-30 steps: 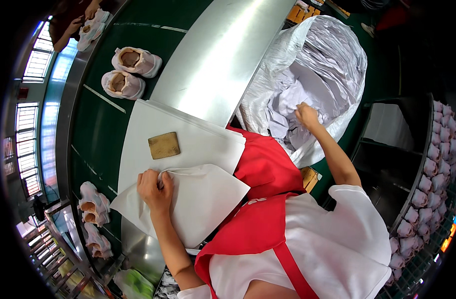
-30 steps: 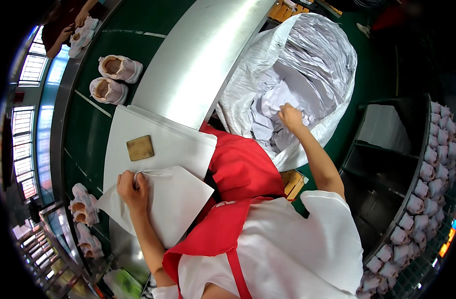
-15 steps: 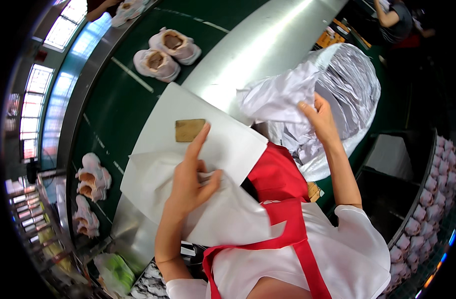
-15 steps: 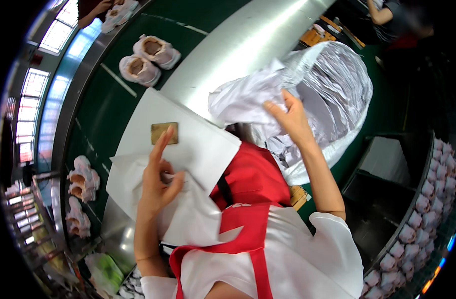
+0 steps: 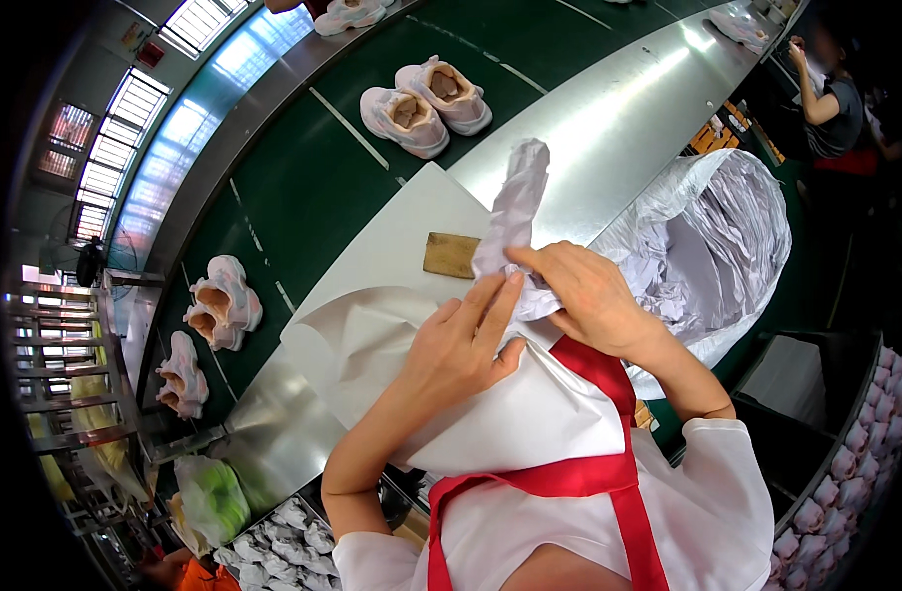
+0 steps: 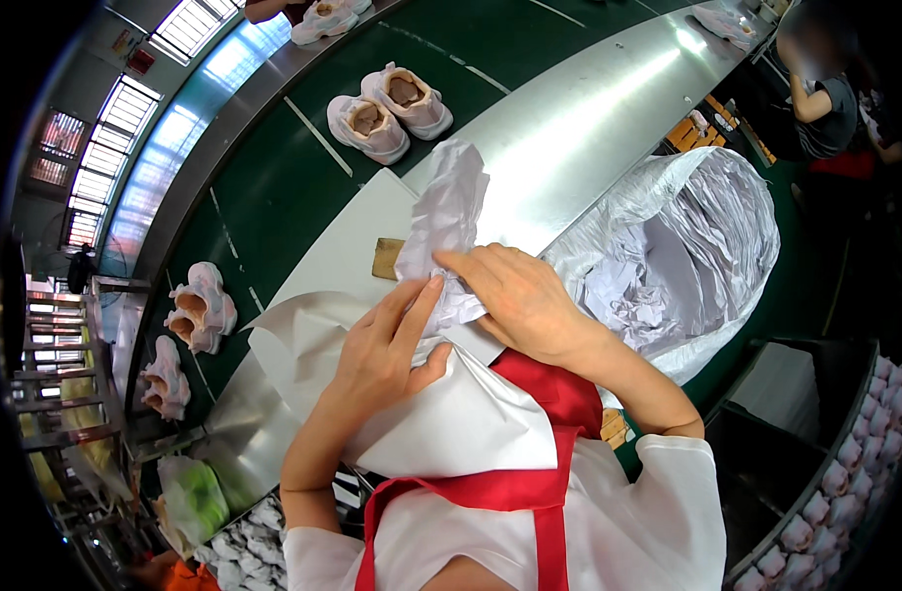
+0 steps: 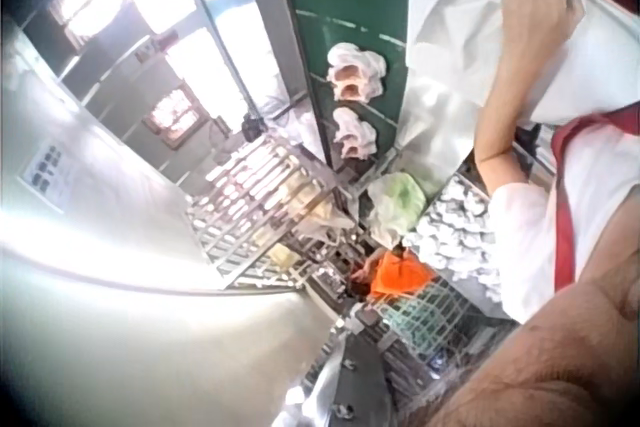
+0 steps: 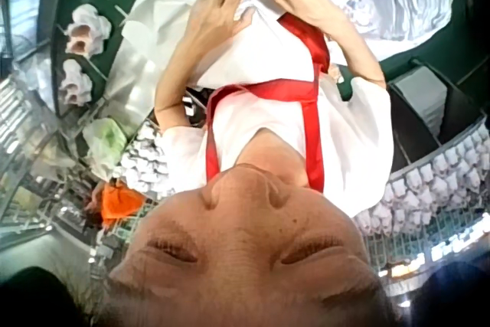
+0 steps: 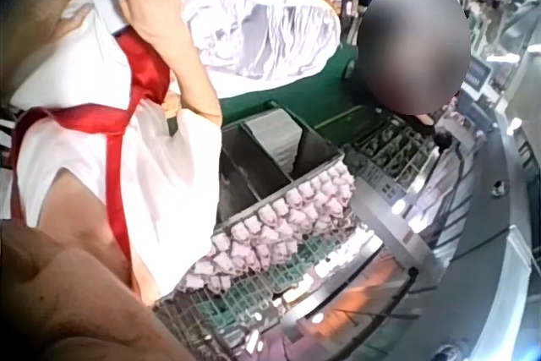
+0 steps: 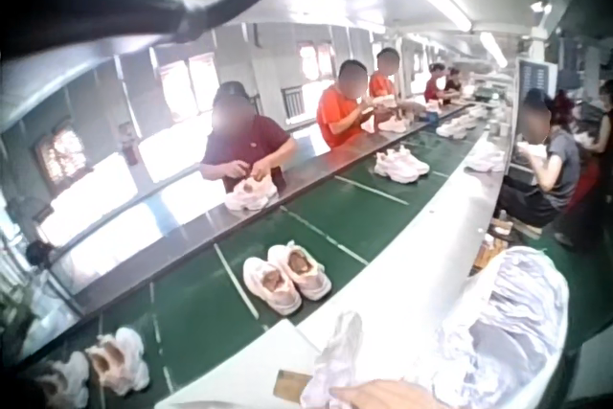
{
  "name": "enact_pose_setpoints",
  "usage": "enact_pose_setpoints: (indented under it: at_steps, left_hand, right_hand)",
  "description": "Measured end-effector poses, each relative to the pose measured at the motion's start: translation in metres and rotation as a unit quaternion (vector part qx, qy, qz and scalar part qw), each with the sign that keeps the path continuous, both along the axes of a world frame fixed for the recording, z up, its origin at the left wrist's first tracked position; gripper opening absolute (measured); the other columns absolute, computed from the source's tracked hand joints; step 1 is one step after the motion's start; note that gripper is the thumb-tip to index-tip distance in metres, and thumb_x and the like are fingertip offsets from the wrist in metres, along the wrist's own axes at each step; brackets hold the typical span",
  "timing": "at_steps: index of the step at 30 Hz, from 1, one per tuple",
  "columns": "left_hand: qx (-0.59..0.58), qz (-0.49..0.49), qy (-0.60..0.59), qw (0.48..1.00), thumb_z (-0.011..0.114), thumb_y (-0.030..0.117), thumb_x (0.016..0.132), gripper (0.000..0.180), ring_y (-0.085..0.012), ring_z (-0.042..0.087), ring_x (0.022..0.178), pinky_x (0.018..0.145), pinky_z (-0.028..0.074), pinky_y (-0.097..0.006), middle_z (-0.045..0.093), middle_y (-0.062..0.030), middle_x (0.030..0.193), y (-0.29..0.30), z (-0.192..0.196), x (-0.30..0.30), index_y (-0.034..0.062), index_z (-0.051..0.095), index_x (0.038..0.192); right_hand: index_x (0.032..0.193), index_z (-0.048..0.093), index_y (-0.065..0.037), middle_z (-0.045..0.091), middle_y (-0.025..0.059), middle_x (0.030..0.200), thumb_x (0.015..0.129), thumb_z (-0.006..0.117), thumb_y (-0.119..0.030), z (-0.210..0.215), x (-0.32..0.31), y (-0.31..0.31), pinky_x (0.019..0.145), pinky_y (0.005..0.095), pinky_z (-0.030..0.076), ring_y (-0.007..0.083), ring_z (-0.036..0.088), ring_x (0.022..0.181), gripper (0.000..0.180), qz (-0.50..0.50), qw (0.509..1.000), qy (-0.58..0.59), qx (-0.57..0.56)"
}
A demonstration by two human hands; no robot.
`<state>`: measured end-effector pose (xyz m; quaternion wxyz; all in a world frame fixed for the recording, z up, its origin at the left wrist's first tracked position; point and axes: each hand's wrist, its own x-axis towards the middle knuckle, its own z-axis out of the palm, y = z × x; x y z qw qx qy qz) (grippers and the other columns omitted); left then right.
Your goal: The person takes white tissue paper from a large bag, crumples it, and stuffs it into the toe box of white shoes moving along a conveyor belt. The person repeats this process for multiple pairs of shoes.
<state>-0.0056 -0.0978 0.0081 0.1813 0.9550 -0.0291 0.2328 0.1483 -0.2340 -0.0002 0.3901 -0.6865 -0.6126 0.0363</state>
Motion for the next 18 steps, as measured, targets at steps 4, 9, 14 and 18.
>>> enact_pose_setpoints:
  at_steps: [4,9,14,18]
  left_hand:
    - [0.038,0.061,-0.003,0.997,0.073,0.015,0.065,0.058,-0.0242,0.053,0.063,0.055,0.045,-0.031,0.058,-0.0109,0.085,0.016,-0.006,-0.007,-0.0049,0.054,0.116]
    - [-0.05,0.141,-0.02,0.989,0.074,0.003,0.062,0.07,-0.0245,0.055,0.066,0.058,0.046,-0.035,0.059,-0.0135,0.096,0.014,0.01,-0.011,0.003,0.048,0.127]
    - [-0.023,0.12,-0.03,0.992,0.061,0.0,0.066,0.018,-0.0176,0.044,0.056,0.049,0.037,-0.027,0.055,-0.0149,0.1,0.027,0.036,-0.044,-0.0023,0.062,0.084]
    - [-0.029,0.005,-0.006,1.0,0.062,0.014,0.077,0.021,-0.0226,0.05,0.057,0.058,0.045,-0.033,0.057,-0.0146,0.085,0.003,0.064,-0.033,-0.0015,0.051,0.069]
  right_hand:
    - [0.11,0.054,-0.007,0.054,0.0091,0.09,0.062,0.068,-0.005,0.01,0.008,-0.011,0.07,0.0344,0.046,0.0269,0.056,0.079,0.05,-0.036,0.996,0.077,-0.015]
    - [0.097,0.055,-0.004,0.054,0.0046,0.086,0.069,0.064,-0.004,0.01,0.008,-0.018,0.07,0.0249,0.042,0.0132,0.052,0.077,0.03,-0.003,0.958,0.286,-0.033]
    - [0.107,0.052,-0.002,0.063,0.0154,0.091,0.072,0.061,-0.009,-0.012,0.006,-0.005,0.077,0.0329,0.048,0.0268,0.062,0.083,0.036,-0.136,0.924,0.358,-0.005]
    - [0.113,0.054,-0.001,0.06,0.0145,0.102,0.073,0.068,-0.009,-0.028,-0.029,0.021,0.078,0.035,0.048,0.0296,0.06,0.089,0.043,0.026,0.936,0.35,0.03]
